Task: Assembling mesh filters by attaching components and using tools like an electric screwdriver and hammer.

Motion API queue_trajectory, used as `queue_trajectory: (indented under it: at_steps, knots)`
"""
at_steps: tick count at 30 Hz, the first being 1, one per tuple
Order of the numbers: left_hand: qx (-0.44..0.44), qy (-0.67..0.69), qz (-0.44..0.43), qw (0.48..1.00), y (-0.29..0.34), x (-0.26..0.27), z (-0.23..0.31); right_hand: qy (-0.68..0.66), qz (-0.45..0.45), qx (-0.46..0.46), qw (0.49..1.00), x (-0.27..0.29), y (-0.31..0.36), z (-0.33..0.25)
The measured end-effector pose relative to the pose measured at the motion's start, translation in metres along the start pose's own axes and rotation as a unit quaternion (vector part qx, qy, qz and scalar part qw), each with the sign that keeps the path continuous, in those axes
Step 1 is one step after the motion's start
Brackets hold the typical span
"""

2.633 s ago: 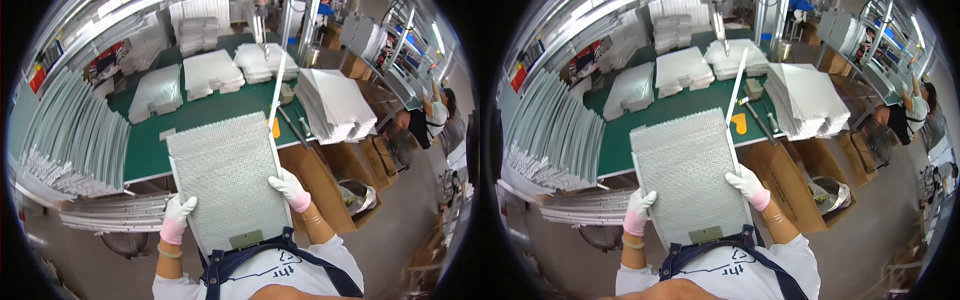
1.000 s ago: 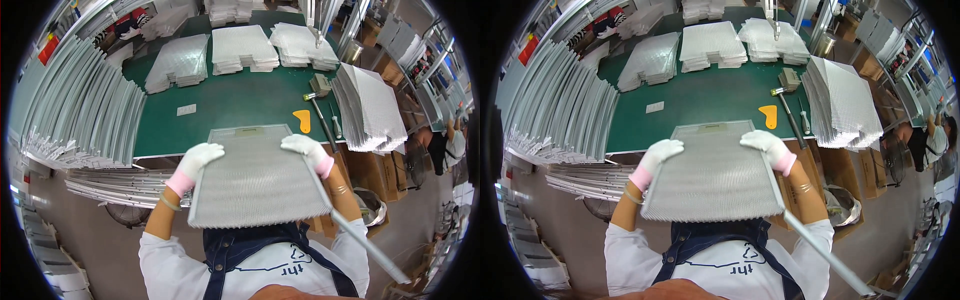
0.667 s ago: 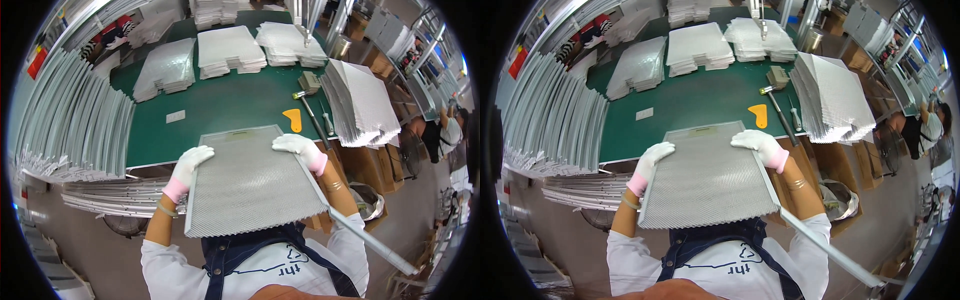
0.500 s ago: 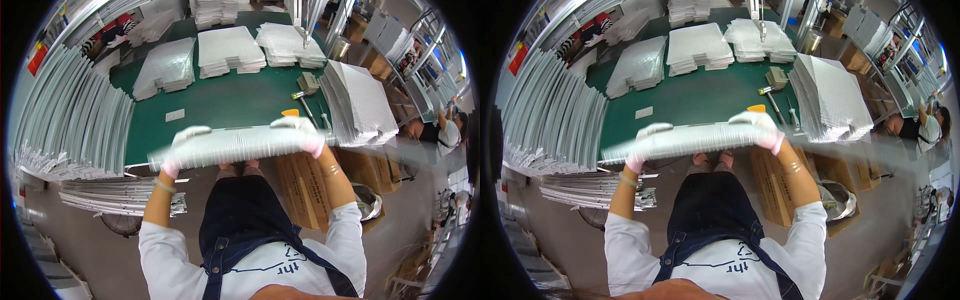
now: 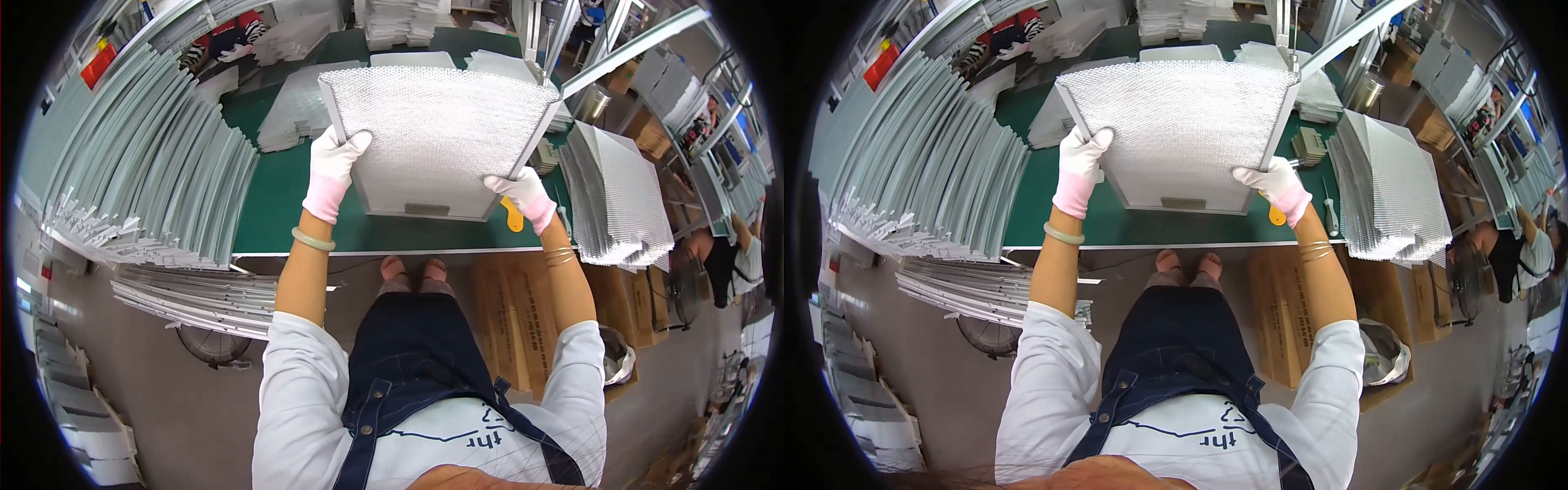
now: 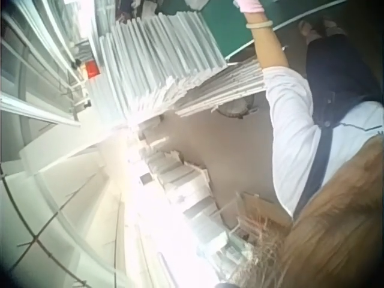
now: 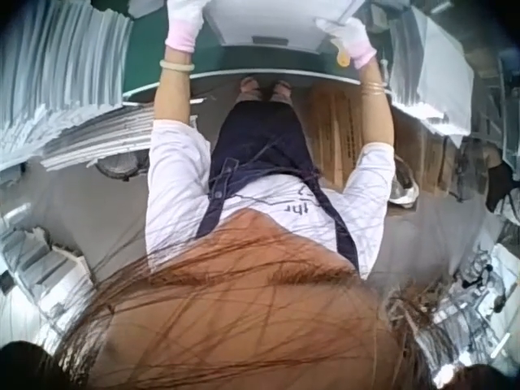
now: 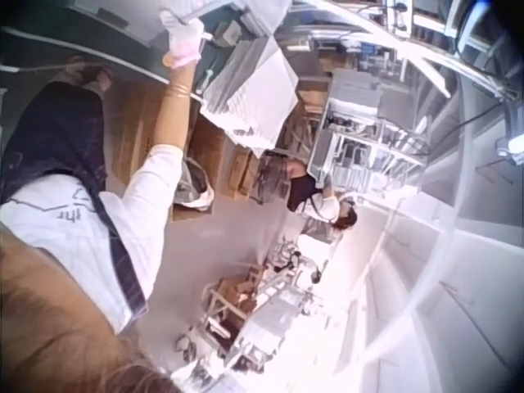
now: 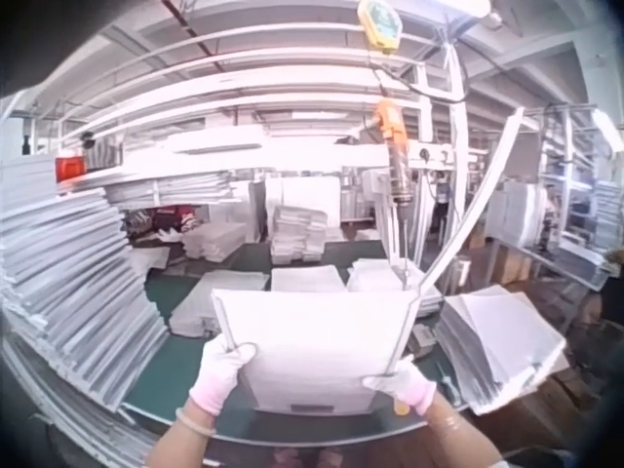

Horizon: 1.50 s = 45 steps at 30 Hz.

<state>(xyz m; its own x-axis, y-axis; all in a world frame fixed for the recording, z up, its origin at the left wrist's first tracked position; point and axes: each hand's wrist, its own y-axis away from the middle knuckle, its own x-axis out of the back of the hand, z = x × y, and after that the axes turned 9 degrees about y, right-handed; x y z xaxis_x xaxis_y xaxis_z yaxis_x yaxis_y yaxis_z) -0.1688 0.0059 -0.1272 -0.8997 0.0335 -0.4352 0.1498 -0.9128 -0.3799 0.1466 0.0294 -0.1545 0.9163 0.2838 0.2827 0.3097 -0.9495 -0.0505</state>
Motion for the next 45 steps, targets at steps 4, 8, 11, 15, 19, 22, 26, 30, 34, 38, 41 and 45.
queue_trajectory:
  at_steps: [4,8,11,15,19,22,26,30,34,38,41,45]
  knots:
    - [0.002,0.012,-0.003,1.000,0.000,0.006,-0.001,0.068,-0.005,-0.002,0.998,-0.001,0.001,-0.003]
    - [-0.017,0.007,-0.009,1.000,0.002,0.006,-0.006,0.060,0.005,0.014,0.998,-0.002,0.002,0.003]
    - [-0.007,-0.014,-0.004,1.000,0.007,0.007,-0.003,0.081,0.008,0.029,0.996,-0.002,0.003,0.000]
    - [0.167,-0.407,-0.126,0.889,0.041,0.007,0.026,0.157,-0.024,0.060,0.986,0.000,0.036,-0.010]
    - [0.000,-0.417,-0.293,0.861,0.093,0.089,-0.025,0.213,-0.090,0.202,0.952,-0.018,0.073,0.030]
    - [-0.096,-0.496,-0.326,0.799,0.108,0.066,-0.021,0.303,-0.066,0.295,0.904,-0.022,0.102,0.025]
    - [-0.166,-0.548,-0.309,0.759,0.095,0.063,-0.027,0.344,-0.052,0.335,0.876,-0.028,0.106,0.028]
    - [-0.177,-0.556,-0.275,0.764,0.077,0.077,-0.057,0.336,-0.049,0.329,0.881,-0.028,0.105,0.026]
    - [-0.162,-0.590,-0.287,0.737,0.065,0.090,-0.075,0.320,-0.055,0.311,0.893,-0.026,0.104,0.026]
    - [-0.170,-0.579,-0.270,0.751,0.052,0.098,-0.089,0.248,-0.046,0.246,0.936,-0.022,0.092,0.023]
    - [-0.176,-0.577,-0.304,0.737,0.040,0.106,-0.092,0.152,-0.007,0.188,0.970,-0.018,0.067,0.002]
    - [0.003,-0.482,-0.148,0.864,0.042,0.080,-0.088,0.019,0.058,0.030,0.998,-0.011,0.024,-0.003]
